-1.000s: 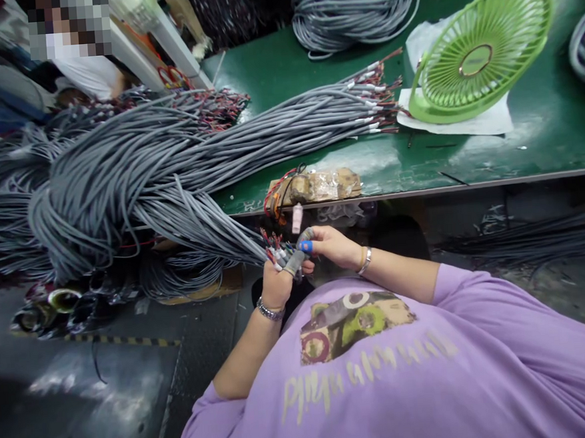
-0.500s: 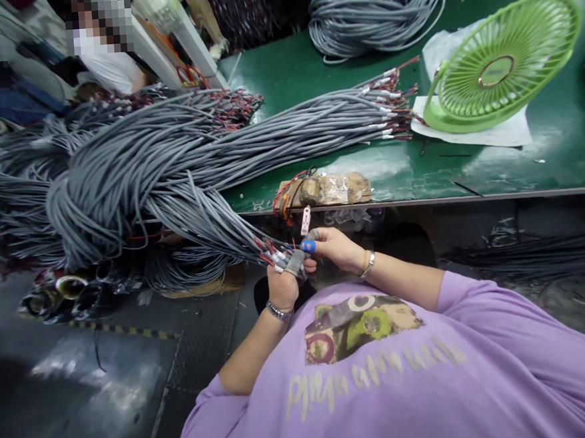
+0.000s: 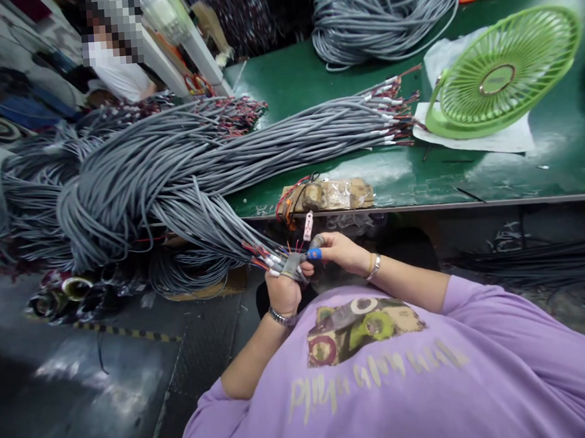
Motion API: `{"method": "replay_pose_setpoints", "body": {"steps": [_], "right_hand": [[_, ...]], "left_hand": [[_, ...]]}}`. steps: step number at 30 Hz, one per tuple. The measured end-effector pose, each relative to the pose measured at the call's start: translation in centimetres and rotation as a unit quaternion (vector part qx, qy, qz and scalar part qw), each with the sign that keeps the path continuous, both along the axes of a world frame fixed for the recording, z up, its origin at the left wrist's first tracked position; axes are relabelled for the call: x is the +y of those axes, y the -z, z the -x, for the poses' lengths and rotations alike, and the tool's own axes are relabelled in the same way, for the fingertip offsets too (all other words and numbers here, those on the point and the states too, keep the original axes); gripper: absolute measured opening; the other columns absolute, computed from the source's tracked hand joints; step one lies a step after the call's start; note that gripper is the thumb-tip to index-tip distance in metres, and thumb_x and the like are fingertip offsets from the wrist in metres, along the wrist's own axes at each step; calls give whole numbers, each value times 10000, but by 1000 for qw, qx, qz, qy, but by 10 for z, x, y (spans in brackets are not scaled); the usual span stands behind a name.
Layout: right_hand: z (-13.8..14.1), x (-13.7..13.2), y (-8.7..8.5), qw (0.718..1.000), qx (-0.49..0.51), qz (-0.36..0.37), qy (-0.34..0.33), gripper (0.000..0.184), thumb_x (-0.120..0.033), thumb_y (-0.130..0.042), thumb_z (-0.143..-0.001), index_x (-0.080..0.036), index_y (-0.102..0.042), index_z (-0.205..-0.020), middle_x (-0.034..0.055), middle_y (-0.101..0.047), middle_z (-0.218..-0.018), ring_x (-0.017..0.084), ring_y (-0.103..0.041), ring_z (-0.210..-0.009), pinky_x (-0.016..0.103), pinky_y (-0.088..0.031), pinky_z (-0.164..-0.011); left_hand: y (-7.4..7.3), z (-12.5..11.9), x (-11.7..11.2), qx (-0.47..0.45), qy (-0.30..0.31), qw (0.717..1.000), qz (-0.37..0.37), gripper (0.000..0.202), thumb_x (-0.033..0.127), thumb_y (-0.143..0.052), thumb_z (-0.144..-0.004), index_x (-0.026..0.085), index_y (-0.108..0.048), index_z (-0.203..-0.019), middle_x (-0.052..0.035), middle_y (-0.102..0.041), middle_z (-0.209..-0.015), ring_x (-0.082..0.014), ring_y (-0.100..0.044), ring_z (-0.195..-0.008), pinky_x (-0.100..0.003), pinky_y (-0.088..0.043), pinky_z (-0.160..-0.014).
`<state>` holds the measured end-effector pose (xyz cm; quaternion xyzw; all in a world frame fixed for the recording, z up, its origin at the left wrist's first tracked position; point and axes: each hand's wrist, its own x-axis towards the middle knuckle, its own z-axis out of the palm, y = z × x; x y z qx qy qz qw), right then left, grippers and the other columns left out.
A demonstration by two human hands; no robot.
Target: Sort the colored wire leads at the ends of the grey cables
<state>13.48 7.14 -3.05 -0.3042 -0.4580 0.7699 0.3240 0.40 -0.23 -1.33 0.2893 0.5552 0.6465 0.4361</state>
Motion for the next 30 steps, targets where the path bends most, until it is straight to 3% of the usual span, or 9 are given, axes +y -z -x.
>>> {"method": "replay_pose_setpoints", "body": {"steps": [3,7,9,12,15,17,19,24,30], "right_hand": [[-6,5,6,1000,5,13,-25,334,-340,-831,-556,-125,-594,-651,-35,-541,-567,66,-440,-533,208,-344,-527],[-7,19,6,986,70,151,4,327,-417,-761,-673,-149,-584,-731,-32,-541,-613,59,-408,-505,193,-368,-496],[-3,25,2,978,85,190,-21,354,-488,-682,-754,-144,-607,-801,10,-594,-710,70,-445,-534,196,-390,-493],[6,28,-4,983,98,143,-54,425,-552,-667,-754,-135,-624,-826,17,-591,-714,71,-433,-530,194,-363,-471],[14,25,-3,996,62,34,52,504,-618,-717,-657,-134,-582,-697,-24,-513,-573,54,-357,-476,192,-276,-443],[17,22,0,990,22,-19,136,551,-675,-688,-639,-142,-547,-626,-34,-479,-514,52,-338,-460,200,-253,-445],[19,21,1,987,18,-30,156,583,-722,-635,-650,-146,-552,-628,-28,-490,-519,57,-350,-465,206,-267,-454],[23,23,-4,985,128,109,49,579,-719,-623,-681,-141,-587,-712,-20,-512,-574,68,-394,-482,211,-334,-467],[28,23,-12,968,161,180,72,506,-640,-628,-751,-134,-621,-768,-6,-535,-578,93,-452,-498,220,-351,-455]], "left_hand": [[-4,1,0,-5,2,1000,0,234,357,-721,-702,130,-667,-686,-16,-666,-515,-142,-636,-437,-229,-528,-465],[-8,2,-1,0,37,999,-6,231,355,-717,-705,128,-682,-682,-22,-667,-523,-140,-634,-442,-229,-526,-458],[-10,2,0,7,64,998,-4,228,354,-720,-703,131,-685,-672,-25,-666,-521,-142,-632,-440,-230,-523,-452],[-13,1,3,13,96,995,4,246,368,-722,-697,132,-678,-644,-29,-661,-510,-144,-624,-427,-233,-514,-436],[-15,0,7,11,116,993,16,258,377,-720,-697,129,-674,-643,-36,-664,-515,-145,-617,-415,-230,-498,-413],[-14,-1,8,8,120,992,26,259,378,-718,-698,126,-675,-657,-37,-666,-517,-143,-614,-411,-230,-495,-410],[-14,-2,10,7,118,992,31,261,380,-719,-697,125,-673,-664,-36,-666,-518,-144,-618,-418,-232,-503,-421],[-12,-6,12,17,110,993,40,277,385,-734,-676,123,-656,-632,-34,-656,-502,-150,-633,-441,-236,-522,-450],[-4,-6,13,23,111,991,67,274,382,-741,-660,119,-664,-645,-32,-657,-495,-145,-608,-402,-241,-511,-427]]}}
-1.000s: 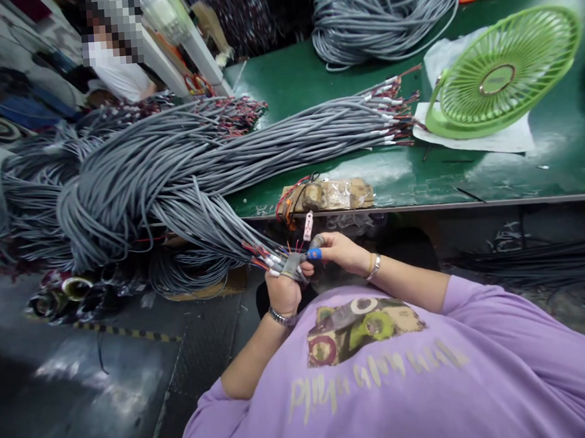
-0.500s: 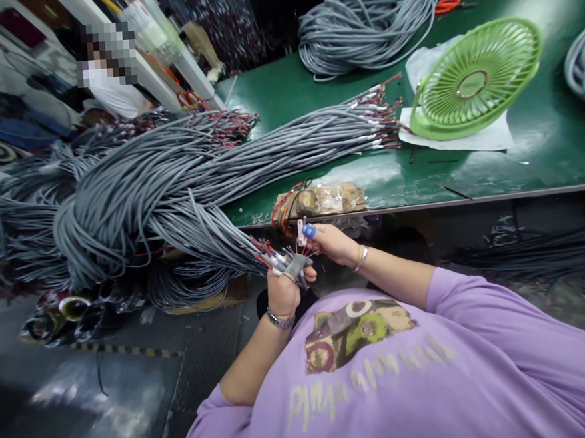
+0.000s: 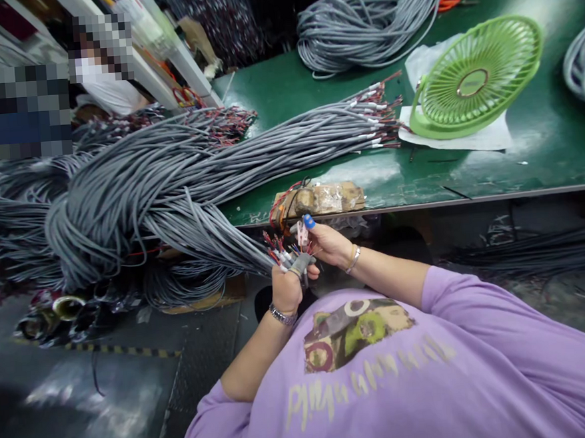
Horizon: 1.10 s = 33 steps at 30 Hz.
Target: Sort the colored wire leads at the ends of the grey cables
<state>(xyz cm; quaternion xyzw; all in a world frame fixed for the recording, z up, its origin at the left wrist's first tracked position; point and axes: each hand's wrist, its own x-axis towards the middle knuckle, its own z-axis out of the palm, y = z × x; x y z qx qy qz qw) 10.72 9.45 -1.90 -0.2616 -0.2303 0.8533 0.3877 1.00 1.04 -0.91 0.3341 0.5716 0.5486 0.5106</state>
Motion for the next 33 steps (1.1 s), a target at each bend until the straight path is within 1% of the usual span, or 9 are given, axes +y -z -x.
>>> {"method": "replay_pose_setpoints", "body": {"steps": [4,8,14,18,20,22,25,29,33], "right_hand": [[1,-1,1,1000,11,18,-1,495,-630,-625,-760,-136,-627,-781,-6,-537,-588,92,-448,-492,218,-347,-443],[-2,0,6,999,24,40,-14,514,-664,-573,-779,-153,-627,-791,8,-566,-642,95,-471,-524,204,-360,-453],[-14,2,5,996,23,47,-67,588,-691,-447,-840,-140,-653,-857,33,-600,-682,97,-489,-556,204,-413,-513],[-17,2,-1,997,12,28,-74,460,-568,-505,-879,-135,-659,-857,42,-623,-713,101,-504,-588,204,-416,-532],[-17,1,-2,999,3,6,-51,338,-460,-574,-874,-133,-660,-853,32,-624,-710,93,-499,-587,196,-406,-529],[-15,1,0,1000,-5,-13,-28,281,-411,-616,-855,-133,-657,-852,20,-617,-701,86,-486,-576,191,-397,-520],[-13,1,5,1000,-13,-16,-20,369,-496,-604,-845,-130,-649,-827,24,-611,-693,86,-469,-561,196,-395,-508],[-9,3,11,999,-7,-16,-43,486,-605,-541,-842,-132,-639,-795,38,-614,-704,93,-472,-557,214,-414,-510],[-6,5,11,997,20,26,-72,518,-645,-539,-818,-137,-625,-769,31,-595,-655,107,-491,-544,231,-424,-502]], "left_hand": [[3,1,1,5,5,1000,7,284,388,-752,-647,118,-663,-644,-32,-653,-490,-147,-614,-411,-235,-511,-428],[0,1,-1,6,4,1000,6,308,415,-745,-652,119,-661,-644,-34,-650,-489,-147,-607,-398,-241,-507,-421],[-8,4,-13,8,5,999,-47,268,386,-729,-689,128,-672,-644,-38,-666,-516,-139,-607,-409,-228,-487,-411],[-7,4,-18,19,-19,997,-71,249,380,-719,-706,138,-679,-662,-32,-675,-533,-143,-626,-441,-235,-508,-447],[-6,2,-17,17,-34,997,-69,248,379,-722,-698,137,-679,-662,-29,-672,-528,-145,-627,-440,-239,-512,-449],[-5,-1,-14,15,-46,997,-66,256,384,-718,-697,137,-673,-650,-28,-669,-525,-147,-628,-436,-239,-511,-443],[-3,-4,-9,16,-61,996,-65,274,398,-707,-700,140,-655,-624,-27,-668,-524,-150,-632,-440,-241,-513,-445],[1,-6,-4,15,-74,995,-65,256,383,-704,-705,142,-655,-633,-21,-671,-529,-147,-638,-450,-240,-521,-458],[6,-5,-3,10,-78,995,-68,244,365,-700,-711,138,-660,-631,-22,-674,-532,-145,-638,-452,-239,-524,-462]]}}
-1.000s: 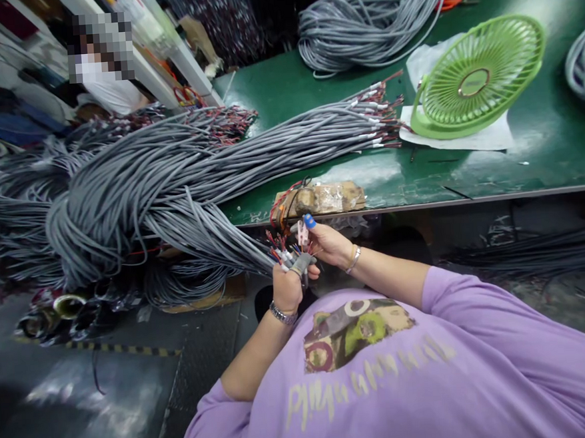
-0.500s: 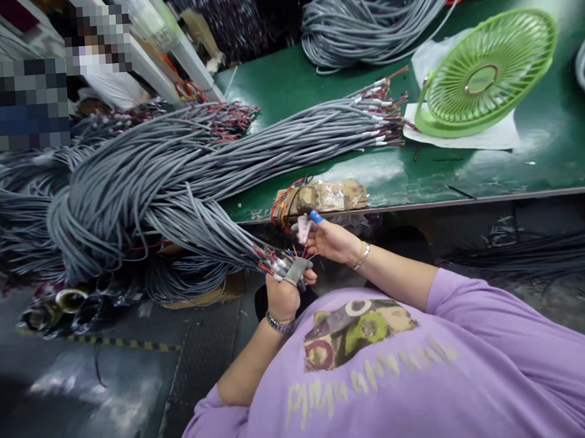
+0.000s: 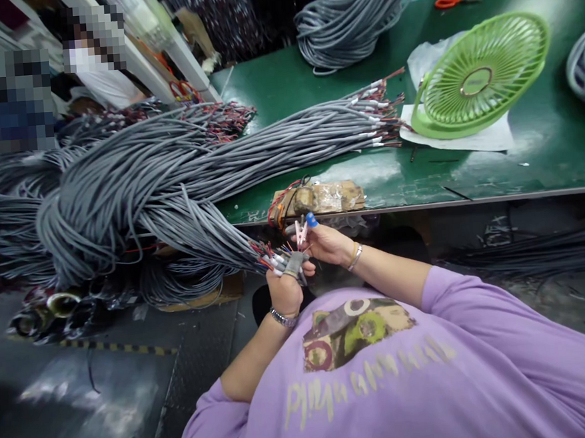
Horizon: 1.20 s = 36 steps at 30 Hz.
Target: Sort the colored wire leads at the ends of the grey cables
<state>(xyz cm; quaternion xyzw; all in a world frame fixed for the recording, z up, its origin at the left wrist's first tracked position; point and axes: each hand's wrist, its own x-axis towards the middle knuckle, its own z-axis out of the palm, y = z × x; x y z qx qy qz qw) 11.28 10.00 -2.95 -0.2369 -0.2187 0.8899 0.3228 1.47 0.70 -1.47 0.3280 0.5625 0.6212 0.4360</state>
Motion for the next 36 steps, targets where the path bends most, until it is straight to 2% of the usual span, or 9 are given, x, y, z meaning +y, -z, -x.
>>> {"method": "replay_pose_setpoints", "body": {"steps": [5,8,14,18,21,24,26,32,36], "right_hand": [[7,1,-3,997,-7,35,68,442,-590,-624,-788,-148,-640,-780,16,-609,-663,85,-490,-523,205,-393,-484],[10,0,-2,996,-11,34,82,442,-594,-624,-786,-153,-643,-782,17,-611,-666,88,-504,-539,201,-383,-478],[1,-3,2,999,14,25,23,598,-719,-453,-814,-149,-634,-808,36,-623,-709,98,-513,-562,209,-416,-502],[-10,-2,-4,999,23,22,-15,603,-681,-384,-874,-143,-654,-897,35,-620,-716,95,-508,-571,203,-420,-519],[-14,-2,-8,999,15,10,-27,493,-580,-443,-907,-141,-664,-939,37,-630,-738,93,-512,-585,196,-421,-526],[-14,-3,-9,1000,2,-6,-7,301,-414,-539,-907,-143,-670,-900,28,-629,-735,88,-520,-603,180,-412,-524],[-13,-3,-8,1000,-1,-10,4,244,-351,-554,-903,-139,-674,-876,25,-630,-731,84,-521,-602,176,-410,-523],[-8,-3,-9,1000,0,15,16,340,-462,-568,-885,-146,-693,-892,16,-626,-714,78,-516,-596,177,-402,-517],[-5,-2,-9,999,16,42,31,304,-444,-609,-868,-151,-689,-840,4,-628,-706,75,-521,-599,177,-416,-533]], "left_hand": [[4,1,-1,5,-2,1000,7,230,358,-712,-701,138,-668,-651,-19,-675,-529,-146,-633,-440,-239,-519,-450],[6,2,-2,6,4,1000,10,233,360,-714,-708,133,-679,-669,-21,-675,-528,-148,-635,-442,-236,-515,-445],[2,4,-6,-7,8,1000,-8,233,354,-726,-706,130,-678,-660,-24,-679,-534,-143,-629,-436,-235,-517,-446],[-3,5,-11,-9,-9,999,-33,226,358,-727,-702,134,-693,-699,-22,-683,-545,-142,-632,-443,-233,-517,-450],[-3,5,-12,-6,-16,999,-32,222,357,-735,-685,141,-693,-704,-19,-681,-545,-147,-645,-466,-230,-517,-453],[-1,3,-9,-1,-21,1000,-18,227,360,-740,-669,140,-681,-673,-16,-673,-534,-145,-640,-457,-227,-511,-440],[0,2,-6,6,-22,1000,-10,235,362,-735,-671,136,-674,-654,-15,-665,-524,-139,-627,-438,-226,-507,-431],[2,-1,-3,20,-23,999,-20,236,358,-703,-697,136,-664,-626,-10,-649,-505,-132,-614,-427,-226,-504,-435],[3,-3,-1,29,-32,999,-27,229,353,-684,-709,143,-660,-623,-7,-647,-500,-135,-618,-433,-227,-502,-441]]}}
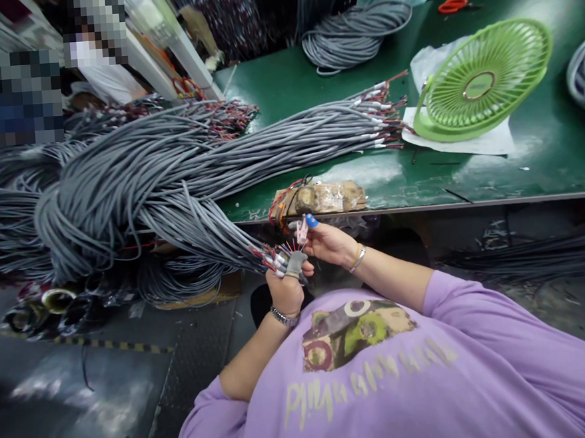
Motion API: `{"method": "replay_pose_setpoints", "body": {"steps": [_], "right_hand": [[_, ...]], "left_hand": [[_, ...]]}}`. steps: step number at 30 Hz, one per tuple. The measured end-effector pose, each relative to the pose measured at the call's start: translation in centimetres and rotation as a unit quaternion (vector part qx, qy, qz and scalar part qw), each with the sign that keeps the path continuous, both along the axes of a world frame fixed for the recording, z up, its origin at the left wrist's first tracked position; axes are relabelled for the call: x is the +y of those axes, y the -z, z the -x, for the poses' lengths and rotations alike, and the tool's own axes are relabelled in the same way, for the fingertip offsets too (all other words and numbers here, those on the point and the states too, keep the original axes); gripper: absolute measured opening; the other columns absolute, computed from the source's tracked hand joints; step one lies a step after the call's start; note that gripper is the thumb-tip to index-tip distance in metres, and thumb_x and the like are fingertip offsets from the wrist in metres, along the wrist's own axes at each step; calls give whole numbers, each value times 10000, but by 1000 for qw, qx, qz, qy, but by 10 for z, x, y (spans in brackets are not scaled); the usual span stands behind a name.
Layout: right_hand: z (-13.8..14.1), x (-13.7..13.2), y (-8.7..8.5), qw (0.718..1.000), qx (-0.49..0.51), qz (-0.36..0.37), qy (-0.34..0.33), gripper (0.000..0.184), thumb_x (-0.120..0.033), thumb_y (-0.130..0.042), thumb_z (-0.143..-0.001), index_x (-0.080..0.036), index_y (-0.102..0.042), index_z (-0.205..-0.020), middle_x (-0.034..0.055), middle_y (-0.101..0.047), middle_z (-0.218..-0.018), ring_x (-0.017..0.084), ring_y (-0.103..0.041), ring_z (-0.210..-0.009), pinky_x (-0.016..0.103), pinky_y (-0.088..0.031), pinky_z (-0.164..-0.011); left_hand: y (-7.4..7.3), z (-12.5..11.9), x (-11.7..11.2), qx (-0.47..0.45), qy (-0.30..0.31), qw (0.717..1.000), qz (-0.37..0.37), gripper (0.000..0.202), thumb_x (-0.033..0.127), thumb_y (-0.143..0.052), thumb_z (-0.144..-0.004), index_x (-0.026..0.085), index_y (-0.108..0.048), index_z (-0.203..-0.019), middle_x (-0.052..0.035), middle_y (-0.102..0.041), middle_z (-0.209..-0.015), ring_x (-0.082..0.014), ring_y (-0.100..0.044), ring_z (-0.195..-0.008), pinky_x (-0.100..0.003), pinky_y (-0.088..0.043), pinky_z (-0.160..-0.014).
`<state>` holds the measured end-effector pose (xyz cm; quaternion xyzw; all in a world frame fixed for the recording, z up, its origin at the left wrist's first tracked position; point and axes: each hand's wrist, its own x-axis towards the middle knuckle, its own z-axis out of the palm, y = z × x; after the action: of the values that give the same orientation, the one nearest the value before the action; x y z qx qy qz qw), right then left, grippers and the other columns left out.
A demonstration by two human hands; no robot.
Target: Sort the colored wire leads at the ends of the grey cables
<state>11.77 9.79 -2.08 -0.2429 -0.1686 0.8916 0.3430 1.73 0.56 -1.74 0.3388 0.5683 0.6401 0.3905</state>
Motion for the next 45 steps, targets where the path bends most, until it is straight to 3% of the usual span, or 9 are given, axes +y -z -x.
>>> {"method": "replay_pose_setpoints", "body": {"steps": [6,12,19,24,29,32,36,42,45], "right_hand": [[1,1,1,1000,20,-1,-9,309,-430,-567,-898,-164,-675,-783,12,-640,-688,95,-519,-580,199,-428,-528],[1,0,2,999,27,-8,-27,353,-462,-494,-929,-169,-677,-855,8,-631,-668,106,-525,-567,219,-445,-543],[-5,-2,7,998,44,-3,-42,533,-636,-393,-900,-172,-656,-893,43,-676,-828,115,-586,-664,225,-473,-593],[-8,0,1,998,-5,-28,-61,481,-578,-429,-914,-153,-651,-875,52,-670,-813,97,-551,-614,205,-446,-551],[-6,-2,-4,997,-52,-59,-22,210,-346,-580,-870,-153,-646,-823,18,-631,-719,81,-510,-585,182,-400,-521],[-6,-5,-1,988,-93,-118,34,277,-429,-654,-798,-156,-621,-763,3,-604,-680,77,-462,-557,190,-369,-504],[-4,-6,7,951,-184,-216,127,465,-609,-689,-683,-158,-579,-667,-14,-564,-628,66,-415,-529,203,-329,-494],[4,-2,7,990,-75,-117,36,497,-639,-679,-689,-149,-628,-749,-29,-516,-586,69,-418,-537,197,-336,-499],[8,0,6,996,-38,-61,51,449,-579,-721,-691,-142,-648,-759,-23,-551,-614,65,-438,-549,189,-341,-497]], "left_hand": [[5,-1,3,-3,3,1000,9,232,358,-683,-716,143,-651,-636,-4,-647,-503,-127,-604,-419,-224,-492,-435],[10,2,3,-2,11,1000,19,240,357,-696,-708,145,-633,-616,-8,-650,-511,-123,-600,-414,-213,-468,-414],[4,2,-4,-11,1,1000,7,224,357,-694,-702,149,-648,-633,-6,-648,-502,-136,-610,-421,-229,-488,-430],[2,6,-9,6,-8,1000,-4,221,365,-705,-684,146,-673,-682,-6,-656,-515,-131,-604,-414,-212,-455,-397],[4,11,-2,33,-32,998,-30,208,349,-712,-681,143,-685,-683,-14,-667,-533,-109,-583,-390,-188,-422,-373],[5,11,4,31,-41,998,-40,191,336,-708,-681,146,-697,-691,-13,-673,-545,-106,-587,-396,-184,-422,-375],[5,10,8,34,-44,998,-34,181,324,-714,-680,145,-700,-699,-9,-674,-548,-103,-588,-397,-177,-412,-369],[10,8,6,45,-30,998,-34,153,295,-696,-701,144,-679,-677,-10,-670,-545,-111,-601,-420,-189,-453,-400],[12,9,5,53,-27,998,-30,133,271,-682,-712,143,-679,-681,-13,-672,-550,-111,-605,-428,-189,-459,-409]]}}
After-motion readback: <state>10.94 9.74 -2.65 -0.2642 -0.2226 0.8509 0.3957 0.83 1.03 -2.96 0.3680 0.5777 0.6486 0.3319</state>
